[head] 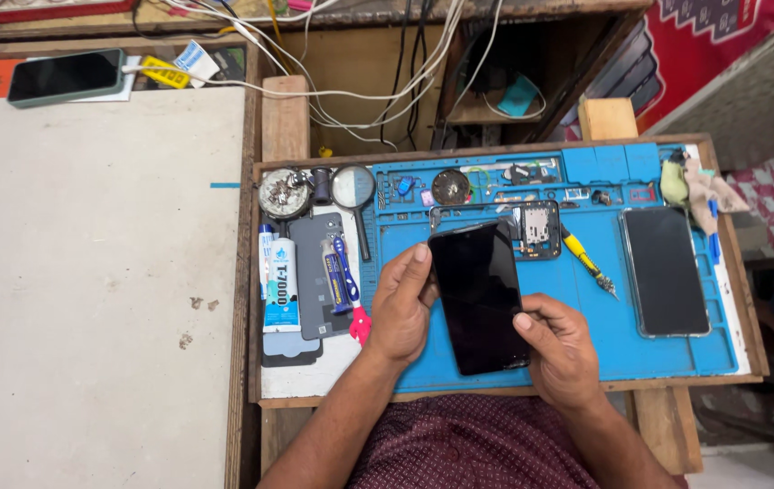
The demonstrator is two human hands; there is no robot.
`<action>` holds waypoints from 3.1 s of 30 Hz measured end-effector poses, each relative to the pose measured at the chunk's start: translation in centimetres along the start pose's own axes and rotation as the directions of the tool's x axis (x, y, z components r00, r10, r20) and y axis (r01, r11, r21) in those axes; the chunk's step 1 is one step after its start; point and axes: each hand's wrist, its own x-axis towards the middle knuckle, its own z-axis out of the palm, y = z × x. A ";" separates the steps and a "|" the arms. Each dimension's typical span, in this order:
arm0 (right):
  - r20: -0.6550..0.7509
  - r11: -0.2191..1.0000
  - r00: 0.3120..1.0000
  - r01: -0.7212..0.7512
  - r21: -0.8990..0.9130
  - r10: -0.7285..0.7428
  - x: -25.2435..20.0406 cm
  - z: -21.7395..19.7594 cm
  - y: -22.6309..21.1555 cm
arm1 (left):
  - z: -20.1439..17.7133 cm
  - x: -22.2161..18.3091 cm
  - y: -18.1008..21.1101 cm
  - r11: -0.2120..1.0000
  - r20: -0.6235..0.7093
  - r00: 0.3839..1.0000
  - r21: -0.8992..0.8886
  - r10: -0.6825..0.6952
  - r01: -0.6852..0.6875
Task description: The person disassembles a smartphone, removes the battery, and applies a screen protector to the display. They use a screwdriver to remove screws and handle the phone components by hand.
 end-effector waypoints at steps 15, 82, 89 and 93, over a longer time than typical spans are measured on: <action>0.011 0.988 0.997 -0.083 0.132 0.082 0.3 1.0 -0.3 | 0.3 0.0 0.2 1.000 0.015 1.000 0.016 0.001 -0.002; 0.086 0.974 0.975 -0.212 0.076 0.205 0.7 1.0 2.5 | 0.1 -0.2 -2.2 0.885 0.278 0.953 -0.405 -0.120 0.229; 0.110 0.982 0.980 -0.176 0.074 0.167 0.6 0.8 2.9 | 0.0 -0.2 -2.2 0.858 0.356 0.930 -0.448 -0.088 0.252; 0.147 0.987 0.980 -0.147 0.069 0.135 0.3 0.5 3.2 | -0.2 -0.3 -2.2 0.876 0.335 0.937 -0.416 -0.102 0.244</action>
